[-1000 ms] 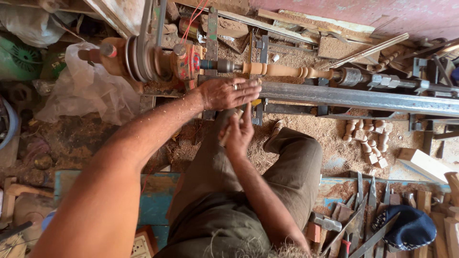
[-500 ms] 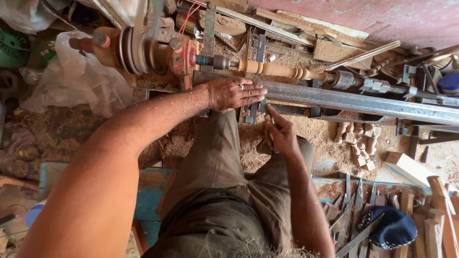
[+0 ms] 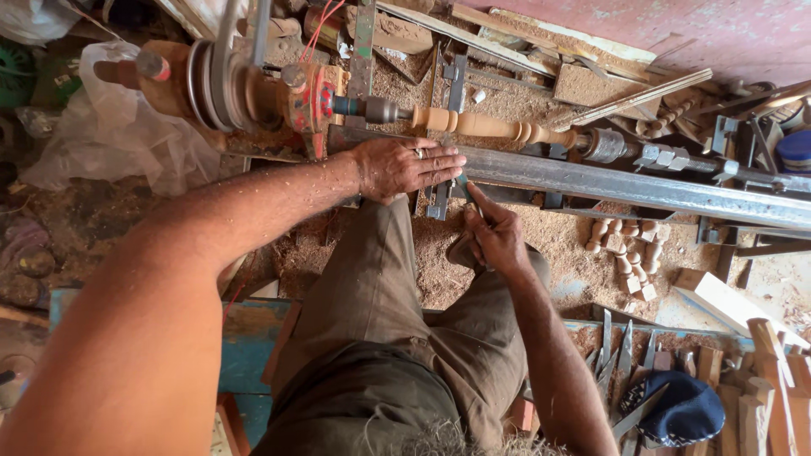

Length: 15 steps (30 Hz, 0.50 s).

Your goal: The person operates a wood lathe, shaping a rotating wooden spindle into a decorative baluster. They use a chisel to carve the wood while it spins, creating rounded profiles and grooves. The person switches between different chisels to refine the shape and smooth the surface.

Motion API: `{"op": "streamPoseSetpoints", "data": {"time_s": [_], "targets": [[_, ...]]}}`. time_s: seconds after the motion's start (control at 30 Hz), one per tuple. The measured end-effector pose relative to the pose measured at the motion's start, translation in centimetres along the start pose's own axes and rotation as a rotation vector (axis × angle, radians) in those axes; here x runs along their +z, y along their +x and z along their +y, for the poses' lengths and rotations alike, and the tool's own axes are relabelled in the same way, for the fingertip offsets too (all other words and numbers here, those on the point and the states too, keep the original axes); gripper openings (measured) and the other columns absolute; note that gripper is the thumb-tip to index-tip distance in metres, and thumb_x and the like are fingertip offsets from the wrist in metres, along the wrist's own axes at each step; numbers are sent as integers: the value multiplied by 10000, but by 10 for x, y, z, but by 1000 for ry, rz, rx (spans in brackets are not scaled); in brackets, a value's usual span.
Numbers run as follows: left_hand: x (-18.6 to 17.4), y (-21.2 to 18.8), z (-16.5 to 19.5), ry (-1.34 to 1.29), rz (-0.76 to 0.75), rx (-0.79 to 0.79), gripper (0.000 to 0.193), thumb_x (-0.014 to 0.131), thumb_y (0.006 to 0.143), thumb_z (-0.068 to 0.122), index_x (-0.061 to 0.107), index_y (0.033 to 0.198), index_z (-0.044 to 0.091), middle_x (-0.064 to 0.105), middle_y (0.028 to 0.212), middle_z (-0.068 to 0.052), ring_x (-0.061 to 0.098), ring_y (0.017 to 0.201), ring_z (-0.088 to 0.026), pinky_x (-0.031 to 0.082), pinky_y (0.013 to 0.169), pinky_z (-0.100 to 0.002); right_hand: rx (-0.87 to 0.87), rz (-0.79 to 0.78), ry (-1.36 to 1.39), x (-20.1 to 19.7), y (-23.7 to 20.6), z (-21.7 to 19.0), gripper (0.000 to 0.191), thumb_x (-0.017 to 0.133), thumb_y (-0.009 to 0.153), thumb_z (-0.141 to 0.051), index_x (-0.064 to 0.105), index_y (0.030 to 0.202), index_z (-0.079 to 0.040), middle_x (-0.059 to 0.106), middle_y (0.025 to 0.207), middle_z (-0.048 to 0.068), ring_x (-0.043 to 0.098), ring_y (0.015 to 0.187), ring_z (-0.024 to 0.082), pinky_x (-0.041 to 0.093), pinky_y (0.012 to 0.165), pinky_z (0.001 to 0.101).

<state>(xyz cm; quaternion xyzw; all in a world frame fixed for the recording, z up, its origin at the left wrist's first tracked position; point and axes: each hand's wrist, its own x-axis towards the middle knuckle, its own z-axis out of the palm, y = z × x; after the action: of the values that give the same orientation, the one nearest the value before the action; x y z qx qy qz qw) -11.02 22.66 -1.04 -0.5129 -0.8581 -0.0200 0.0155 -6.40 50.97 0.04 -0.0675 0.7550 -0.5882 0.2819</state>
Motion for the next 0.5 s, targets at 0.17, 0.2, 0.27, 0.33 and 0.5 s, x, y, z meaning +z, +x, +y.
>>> {"op": "streamPoseSetpoints", "data": {"time_s": [0.17, 0.2, 0.27, 0.33, 0.5], "targets": [[9, 3, -3, 147, 109, 4, 862, 649, 776, 151, 353, 1576, 26, 390, 1645, -125, 401, 1496, -195, 301, 1233, -387, -3, 45, -38, 7, -1, -6, 517, 559, 1038, -151, 460, 1535, -47, 582, 582, -20, 458, 389, 38, 396, 329, 229], [11, 2, -3, 146, 151, 7, 803, 646, 812, 158, 390, 1563, 34, 429, 1623, -127, 430, 1482, -199, 314, 1233, -392, 13, 60, -35, 11, -4, -8, 513, 553, 1034, -159, 459, 1526, -50, 598, 590, -26, 467, 381, 37, 413, 321, 230], [16, 1, -4, 154, 240, 19, 687, 641, 885, 172, 463, 1537, 49, 508, 1578, -130, 488, 1454, -209, 341, 1232, -401, 30, 107, -32, 24, -10, -12, 499, 550, 1034, -169, 471, 1513, -51, 595, 574, -22, 459, 362, 40, 412, 306, 233], [22, 0, -2, 154, 241, 26, 675, 643, 843, 187, 527, 1492, 42, 558, 1535, -134, 536, 1400, -209, 396, 1154, -390, 38, 166, -28, 44, -18, -13, 482, 554, 1041, -175, 498, 1503, -48, 557, 525, -4, 424, 342, 49, 377, 292, 237], [22, -10, 12, 48, 260, 8, 601, 649, 848, 190, 594, 1428, 44, 599, 1495, -127, 567, 1384, -226, 464, 1110, -406, -115, 273, 21, 92, -38, -18, 592, 596, 1029, -102, 394, 1578, -11, 639, 749, 13, 495, 514, 53, 406, 411, 224]]}}
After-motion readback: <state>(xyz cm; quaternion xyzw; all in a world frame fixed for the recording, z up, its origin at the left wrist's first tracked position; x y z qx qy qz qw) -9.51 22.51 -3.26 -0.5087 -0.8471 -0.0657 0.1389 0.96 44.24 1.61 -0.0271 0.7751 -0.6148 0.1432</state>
